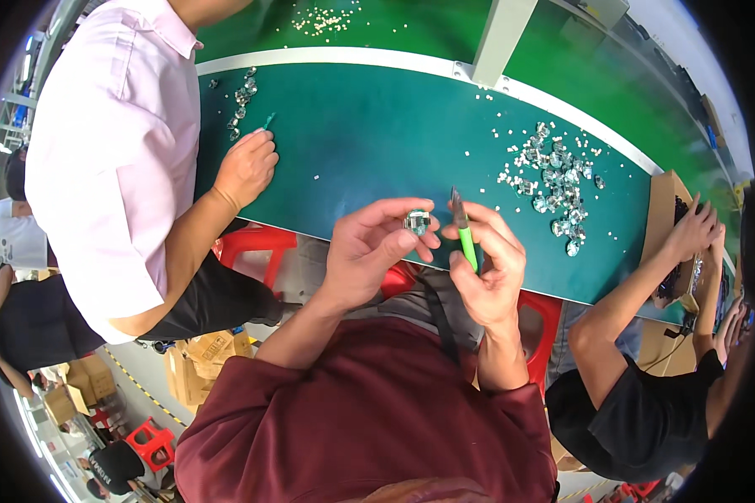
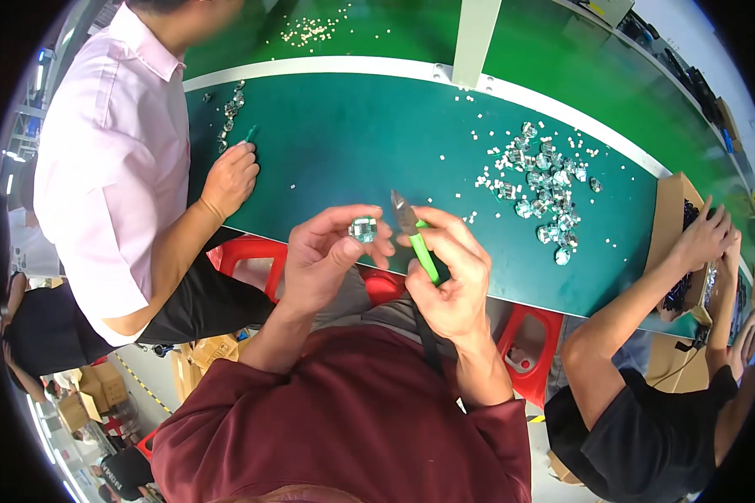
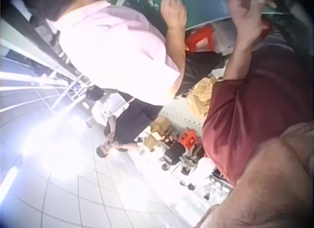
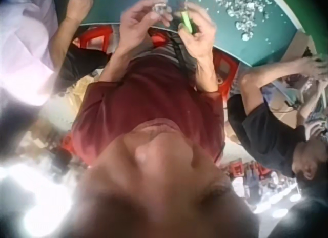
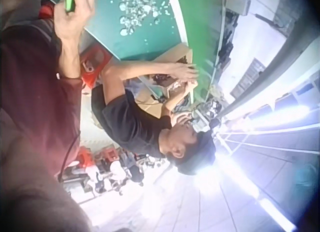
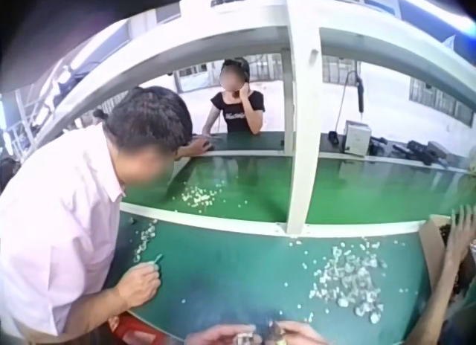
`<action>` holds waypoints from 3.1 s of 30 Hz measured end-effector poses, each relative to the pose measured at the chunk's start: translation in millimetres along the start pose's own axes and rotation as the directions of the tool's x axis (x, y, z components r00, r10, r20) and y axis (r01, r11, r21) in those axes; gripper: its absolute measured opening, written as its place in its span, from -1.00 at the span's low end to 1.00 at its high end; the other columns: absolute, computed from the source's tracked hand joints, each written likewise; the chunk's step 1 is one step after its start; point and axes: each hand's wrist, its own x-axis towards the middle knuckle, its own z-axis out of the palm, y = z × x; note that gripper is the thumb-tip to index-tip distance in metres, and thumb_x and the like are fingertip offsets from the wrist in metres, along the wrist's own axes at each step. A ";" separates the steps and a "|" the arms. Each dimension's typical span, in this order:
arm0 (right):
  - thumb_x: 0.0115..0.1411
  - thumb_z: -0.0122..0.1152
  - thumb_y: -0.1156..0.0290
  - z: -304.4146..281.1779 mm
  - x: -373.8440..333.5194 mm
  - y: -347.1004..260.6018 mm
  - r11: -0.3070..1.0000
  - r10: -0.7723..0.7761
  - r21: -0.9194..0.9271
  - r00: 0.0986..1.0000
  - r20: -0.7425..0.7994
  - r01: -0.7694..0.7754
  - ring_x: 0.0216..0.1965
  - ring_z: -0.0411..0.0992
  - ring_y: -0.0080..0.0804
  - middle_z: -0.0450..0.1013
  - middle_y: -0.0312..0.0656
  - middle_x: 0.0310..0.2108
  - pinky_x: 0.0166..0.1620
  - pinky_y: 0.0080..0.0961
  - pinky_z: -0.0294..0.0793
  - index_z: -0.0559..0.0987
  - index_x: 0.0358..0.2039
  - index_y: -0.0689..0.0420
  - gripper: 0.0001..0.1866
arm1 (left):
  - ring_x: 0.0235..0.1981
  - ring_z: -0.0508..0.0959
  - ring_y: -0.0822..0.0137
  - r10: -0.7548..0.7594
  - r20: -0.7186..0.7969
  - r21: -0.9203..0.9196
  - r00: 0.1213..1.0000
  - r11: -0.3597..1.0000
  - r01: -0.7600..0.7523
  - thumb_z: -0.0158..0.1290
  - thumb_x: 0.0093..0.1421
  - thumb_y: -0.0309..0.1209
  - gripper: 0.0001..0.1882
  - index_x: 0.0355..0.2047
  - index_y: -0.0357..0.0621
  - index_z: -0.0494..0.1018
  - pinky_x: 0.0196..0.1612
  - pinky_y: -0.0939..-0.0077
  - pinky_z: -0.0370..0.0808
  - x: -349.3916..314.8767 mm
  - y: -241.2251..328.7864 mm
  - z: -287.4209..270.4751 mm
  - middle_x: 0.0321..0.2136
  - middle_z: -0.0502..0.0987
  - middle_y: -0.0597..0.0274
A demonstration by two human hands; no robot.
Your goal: Trim excess leads or components using side cutters at an electronics assembly station.
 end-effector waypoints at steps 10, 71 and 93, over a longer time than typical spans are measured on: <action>0.03 0.38 0.59 3.1 8.0 -17.5 0.995 -0.096 -0.042 0.988 -0.122 0.091 -0.30 0.58 -0.30 0.55 -0.01 -0.18 -0.24 -0.46 0.53 0.66 -0.31 0.29 -0.82 | -0.22 0.60 0.36 0.025 0.045 0.103 0.999 0.994 -0.029 0.13 0.30 -0.53 -0.62 0.11 -0.34 0.45 -0.13 0.49 0.58 -7.3 9.8 8.5 -0.14 0.57 0.09; -0.21 0.29 0.60 -2.5 -1.5 -36.9 0.836 -0.239 -0.433 0.934 0.263 0.336 -0.34 0.54 -0.14 0.52 -0.06 -0.18 -0.26 -0.29 0.48 0.61 -0.39 0.23 -0.74 | -0.07 0.60 0.26 0.218 -0.029 0.031 0.975 0.976 -0.217 0.26 0.15 -0.61 -0.64 -0.05 -0.35 0.45 -0.03 0.39 0.61 -18.6 13.7 -20.6 -0.10 0.55 -0.04; -0.16 0.33 0.55 5.2 -3.4 -39.0 0.890 -0.240 -0.332 0.940 0.244 0.313 -0.55 0.47 -0.26 0.51 -0.13 -0.35 -0.46 -0.39 0.43 0.60 -0.47 0.22 -0.83 | -0.30 0.61 0.34 0.320 -0.014 0.280 0.947 0.911 -0.303 0.28 0.18 -0.49 -0.69 -0.09 -0.38 0.55 -0.42 0.62 0.51 -25.8 29.0 -18.1 -0.20 0.59 -0.06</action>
